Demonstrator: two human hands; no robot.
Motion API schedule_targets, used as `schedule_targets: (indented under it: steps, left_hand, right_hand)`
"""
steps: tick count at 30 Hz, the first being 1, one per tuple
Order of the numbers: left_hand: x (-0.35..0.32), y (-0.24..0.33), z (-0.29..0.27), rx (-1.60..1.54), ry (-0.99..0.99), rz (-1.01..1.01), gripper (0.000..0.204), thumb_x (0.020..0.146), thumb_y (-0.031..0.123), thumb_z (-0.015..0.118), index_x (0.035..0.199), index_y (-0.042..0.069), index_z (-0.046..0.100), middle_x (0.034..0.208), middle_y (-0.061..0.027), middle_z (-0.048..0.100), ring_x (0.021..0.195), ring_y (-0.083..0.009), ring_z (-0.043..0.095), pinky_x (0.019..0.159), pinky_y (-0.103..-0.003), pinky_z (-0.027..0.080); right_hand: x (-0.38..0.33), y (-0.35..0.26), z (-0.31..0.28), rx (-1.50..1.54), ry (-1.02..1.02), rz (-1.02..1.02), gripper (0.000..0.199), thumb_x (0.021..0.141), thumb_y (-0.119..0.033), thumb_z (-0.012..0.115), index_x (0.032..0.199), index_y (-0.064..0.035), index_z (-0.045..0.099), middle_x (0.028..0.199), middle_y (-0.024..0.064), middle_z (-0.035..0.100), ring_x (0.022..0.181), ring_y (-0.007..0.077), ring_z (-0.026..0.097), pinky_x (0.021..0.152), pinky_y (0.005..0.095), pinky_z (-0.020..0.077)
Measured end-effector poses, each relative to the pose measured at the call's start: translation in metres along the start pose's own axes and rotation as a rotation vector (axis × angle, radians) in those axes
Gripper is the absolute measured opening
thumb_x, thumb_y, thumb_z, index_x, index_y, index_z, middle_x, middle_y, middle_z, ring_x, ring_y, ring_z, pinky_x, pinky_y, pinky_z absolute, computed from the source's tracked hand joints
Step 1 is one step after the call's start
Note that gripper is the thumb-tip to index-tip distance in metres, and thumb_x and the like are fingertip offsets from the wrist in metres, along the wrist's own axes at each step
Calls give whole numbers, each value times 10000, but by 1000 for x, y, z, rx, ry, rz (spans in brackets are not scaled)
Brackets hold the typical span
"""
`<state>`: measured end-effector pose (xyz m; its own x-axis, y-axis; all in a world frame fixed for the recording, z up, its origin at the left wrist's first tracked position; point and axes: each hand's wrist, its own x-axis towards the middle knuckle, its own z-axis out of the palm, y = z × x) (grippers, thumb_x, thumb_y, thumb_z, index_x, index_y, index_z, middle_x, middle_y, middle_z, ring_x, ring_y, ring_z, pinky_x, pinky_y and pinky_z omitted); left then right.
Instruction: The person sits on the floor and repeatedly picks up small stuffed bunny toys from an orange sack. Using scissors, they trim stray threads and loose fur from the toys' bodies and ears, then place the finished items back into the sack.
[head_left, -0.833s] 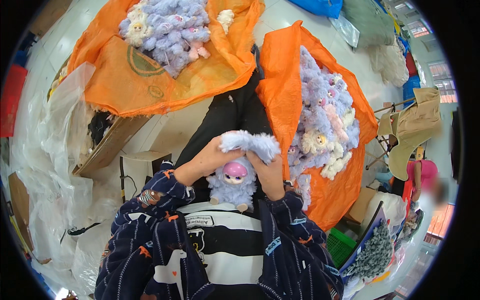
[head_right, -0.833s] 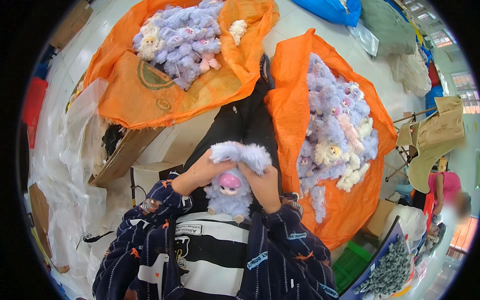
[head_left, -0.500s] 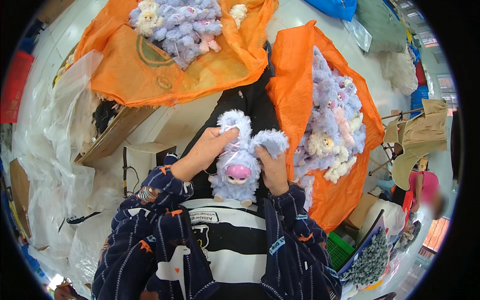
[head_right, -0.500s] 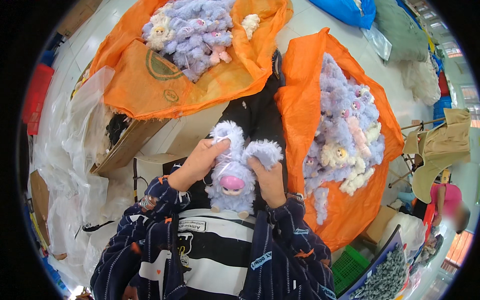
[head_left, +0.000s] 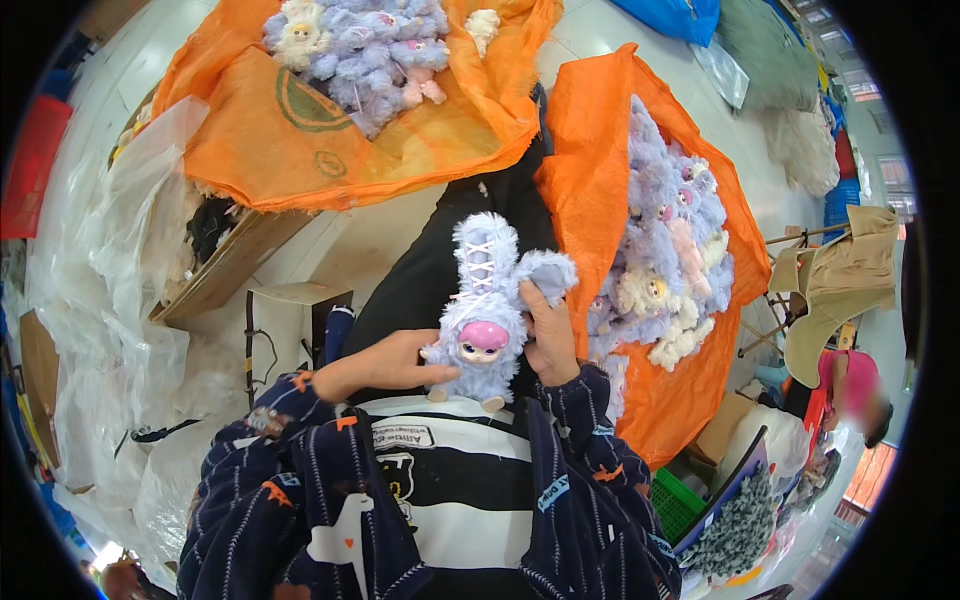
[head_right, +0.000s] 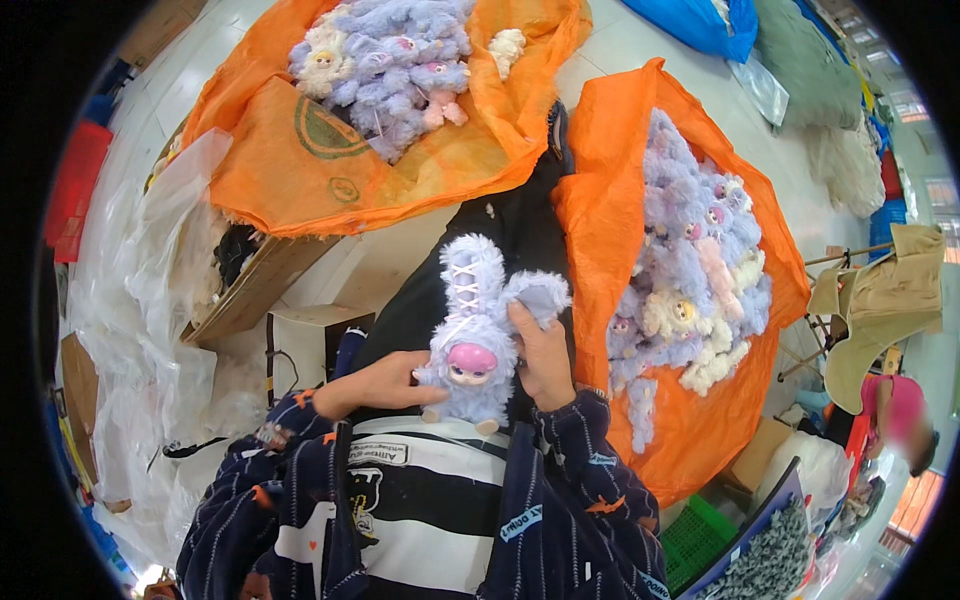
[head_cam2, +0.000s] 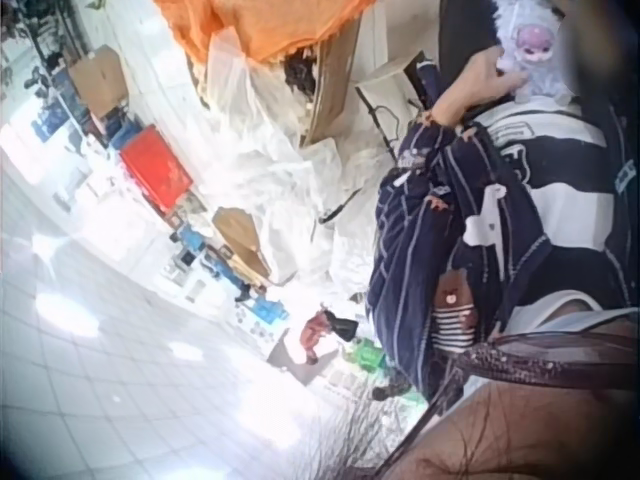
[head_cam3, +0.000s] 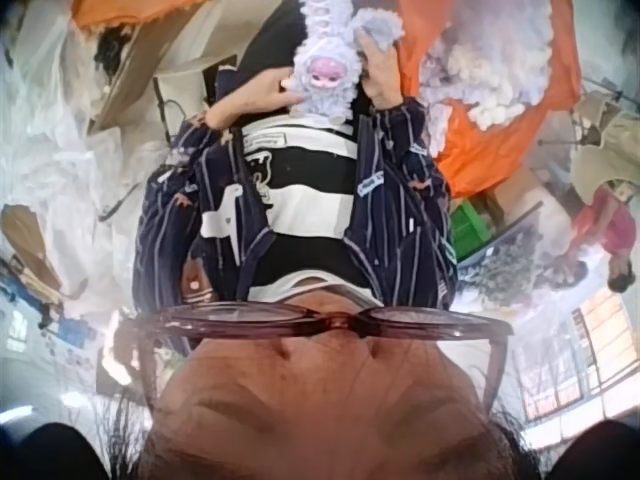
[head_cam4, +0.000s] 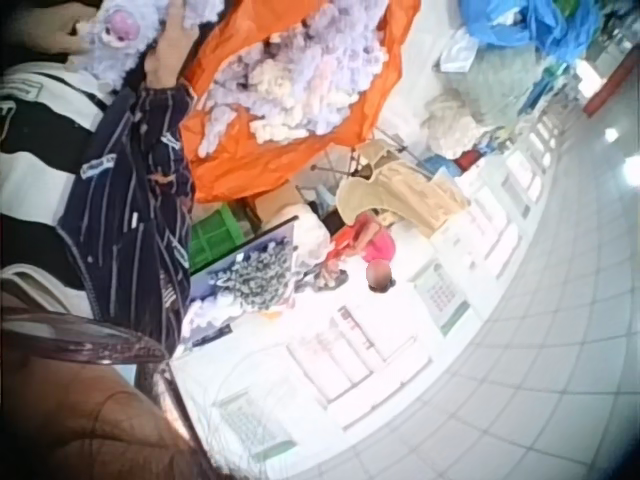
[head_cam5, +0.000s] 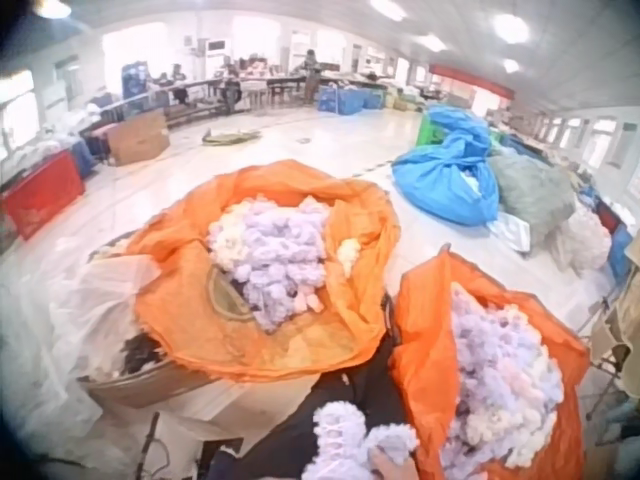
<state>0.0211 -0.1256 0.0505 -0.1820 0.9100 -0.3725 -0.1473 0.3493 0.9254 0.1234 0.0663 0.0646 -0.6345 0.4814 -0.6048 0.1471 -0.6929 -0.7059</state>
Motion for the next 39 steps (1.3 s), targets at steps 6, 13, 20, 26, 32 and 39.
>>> schedule_targets:
  steps: [6, 13, 20, 26, 32, 39]
  left_hand:
    - [21, -1, 28, -404, -77, 12, 566, 773, 227, 669, 1207, -29, 412, 1099, -91, 545, 1006, -129, 493, 881, -267, 389]
    - [21, 12, 33, -305, -55, -19, 496, 733, 116, 664, 1165, -7, 452, 1036, -67, 567, 947, -120, 517, 855, -265, 403]
    - [22, 10, 43, -158, 10, 81, 497, 694, 201, 667, 1092, -24, 471, 943, -150, 581, 883, -203, 568, 794, -299, 438]
    - [23, 5, 45, -120, 30, 87, 461, 692, 214, 658, 1041, -25, 476, 907, -168, 578, 842, -231, 581, 752, -316, 450]
    - [22, 9, 45, -91, 32, 100, 420, 704, 189, 648, 1028, -14, 476, 883, -159, 573, 820, -230, 580, 739, -315, 451]
    - [22, 16, 45, -89, 18, 98, 403, 713, 176, 642, 1027, -13, 475, 888, -150, 568, 816, -216, 572, 736, -313, 452]
  right_hand:
    - [-6, -18, -18, 9, 86, -90, 245, 844, -214, 581, 1047, -91, 522, 886, -17, 577, 709, 63, 533, 551, 180, 393]
    - [-33, -55, -38, -806, 106, -923, 257, 861, -195, 496, 1032, -12, 550, 832, 71, 568, 705, 136, 543, 572, 237, 406]
    - [-51, -62, -10, -1601, -49, -990, 207, 747, -169, 648, 915, -54, 608, 701, 71, 549, 586, 241, 561, 495, 312, 423]
    - [-52, -59, -15, -1626, -44, -950, 192, 747, -183, 649, 895, -68, 611, 687, 70, 549, 582, 242, 567, 487, 312, 425]
    - [-53, -61, -15, -1629, -49, -885, 175, 748, -178, 645, 888, -76, 617, 698, 66, 560, 593, 246, 575, 489, 308, 429]
    - [-52, -69, -12, -1626, -99, -826, 154, 764, -185, 627, 865, -69, 623, 690, 74, 572, 587, 240, 575, 477, 303, 422]
